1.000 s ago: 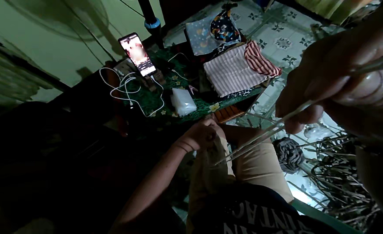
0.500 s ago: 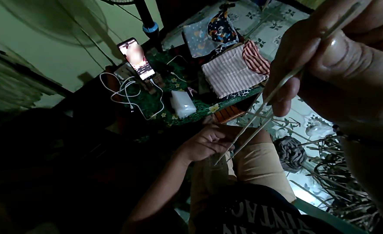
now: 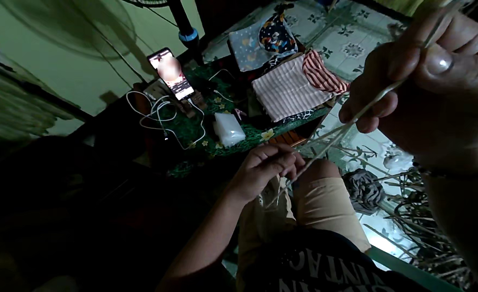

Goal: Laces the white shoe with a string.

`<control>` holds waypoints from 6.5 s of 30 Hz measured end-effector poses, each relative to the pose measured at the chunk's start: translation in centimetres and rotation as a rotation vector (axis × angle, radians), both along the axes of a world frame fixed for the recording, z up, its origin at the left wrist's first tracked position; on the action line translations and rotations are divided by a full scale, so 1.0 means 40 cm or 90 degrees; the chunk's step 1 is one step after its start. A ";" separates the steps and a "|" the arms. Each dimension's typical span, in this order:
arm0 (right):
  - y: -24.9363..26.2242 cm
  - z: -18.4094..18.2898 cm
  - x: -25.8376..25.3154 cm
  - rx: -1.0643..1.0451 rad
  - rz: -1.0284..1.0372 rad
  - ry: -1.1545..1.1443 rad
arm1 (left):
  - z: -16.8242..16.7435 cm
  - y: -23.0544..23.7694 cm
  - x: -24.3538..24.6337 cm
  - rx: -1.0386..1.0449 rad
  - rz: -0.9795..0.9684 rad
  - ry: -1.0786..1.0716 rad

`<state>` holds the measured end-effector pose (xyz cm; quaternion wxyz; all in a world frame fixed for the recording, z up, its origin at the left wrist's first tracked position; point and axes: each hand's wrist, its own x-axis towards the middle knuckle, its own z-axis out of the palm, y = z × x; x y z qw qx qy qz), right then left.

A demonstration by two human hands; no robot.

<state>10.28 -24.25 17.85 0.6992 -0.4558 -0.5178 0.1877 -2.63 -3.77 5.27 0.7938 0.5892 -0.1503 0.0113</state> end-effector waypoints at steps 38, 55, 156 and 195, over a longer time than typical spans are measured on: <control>-0.254 -0.410 0.050 0.020 -0.358 0.535 | -0.112 0.236 -0.315 -0.190 0.575 0.148; -0.319 -0.484 0.006 -0.161 -0.366 0.450 | -0.216 0.279 -0.371 0.589 0.564 0.502; 0.090 -0.536 -0.072 -0.455 0.133 0.063 | -0.235 -0.053 -0.188 0.732 0.498 -0.019; -0.003 -0.560 -0.210 -0.456 -0.099 0.017 | -0.189 -0.054 -0.147 0.309 0.291 0.358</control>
